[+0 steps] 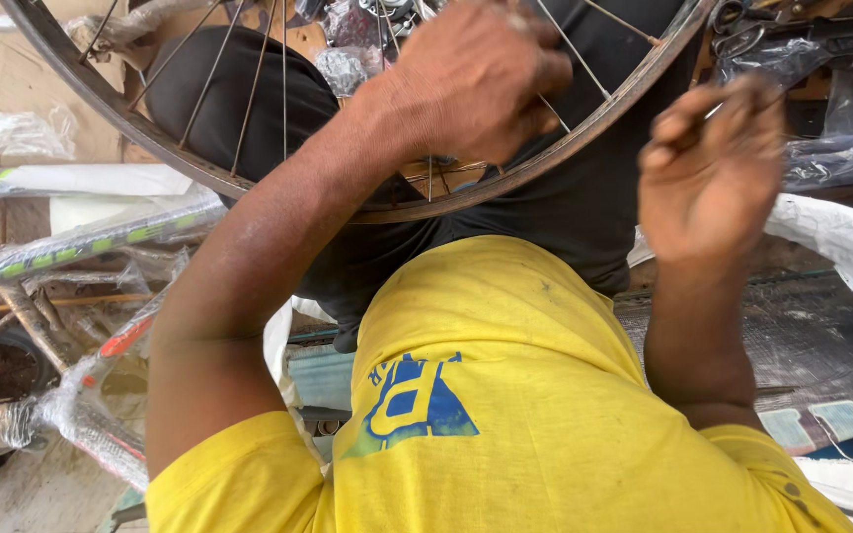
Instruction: The person is sitting on the floor in a workshop, repairing a bicycle wheel. They are manually threading and tightening spokes into the rim and hub, adjusting the wheel's alignment by hand.
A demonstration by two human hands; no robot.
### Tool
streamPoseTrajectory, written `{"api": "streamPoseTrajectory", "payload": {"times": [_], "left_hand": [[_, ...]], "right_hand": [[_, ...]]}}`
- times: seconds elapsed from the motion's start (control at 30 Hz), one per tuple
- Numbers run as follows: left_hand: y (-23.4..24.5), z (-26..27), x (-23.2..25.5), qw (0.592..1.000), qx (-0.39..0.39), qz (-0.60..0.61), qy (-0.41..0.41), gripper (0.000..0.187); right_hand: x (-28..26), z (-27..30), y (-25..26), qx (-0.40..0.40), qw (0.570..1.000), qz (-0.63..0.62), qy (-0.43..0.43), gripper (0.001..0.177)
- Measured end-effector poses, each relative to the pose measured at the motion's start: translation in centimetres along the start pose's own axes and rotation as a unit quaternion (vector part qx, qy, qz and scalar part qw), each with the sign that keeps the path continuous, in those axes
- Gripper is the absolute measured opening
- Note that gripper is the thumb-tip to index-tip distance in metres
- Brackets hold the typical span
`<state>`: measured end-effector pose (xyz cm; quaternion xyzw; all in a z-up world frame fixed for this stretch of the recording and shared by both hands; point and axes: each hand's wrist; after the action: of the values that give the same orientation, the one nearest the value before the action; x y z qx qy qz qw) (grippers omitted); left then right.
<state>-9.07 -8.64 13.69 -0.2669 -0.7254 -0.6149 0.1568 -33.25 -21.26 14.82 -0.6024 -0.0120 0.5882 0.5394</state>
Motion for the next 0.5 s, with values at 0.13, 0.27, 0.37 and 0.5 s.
{"api": "streamPoseTrajectory", "payload": {"times": [0.13,0.27,0.37,0.5], "left_hand": [[-0.1,-0.7,0.8,0.997,0.003,0.044,-0.062,0.012],[-0.3,-0.9,0.3,0.995,0.018,0.083,-0.051,0.008],[-0.3,-0.8,-0.2,0.992,0.011,0.114,-0.043,0.012],[-0.6,-0.5,-0.3,0.991,0.029,0.119,-0.045,0.012]], "right_hand": [[2.1,3.5,1.2,0.017,0.998,0.062,-0.021,0.013],[4.1,4.7,0.7,0.037,0.989,0.145,0.004,0.012],[4.7,4.3,-0.1,0.028,0.959,0.263,0.104,0.015],[5.0,3.6,-0.3,0.004,0.893,0.402,0.201,0.017]]}}
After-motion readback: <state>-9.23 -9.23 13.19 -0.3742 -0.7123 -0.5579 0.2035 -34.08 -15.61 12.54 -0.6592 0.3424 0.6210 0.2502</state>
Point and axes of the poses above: each hand's wrist, its own z-axis away from the middle knuckle, its own y-axis out of the back of the hand, x = y × z, and after that the axes turned 2 degrees about -y, right-handed
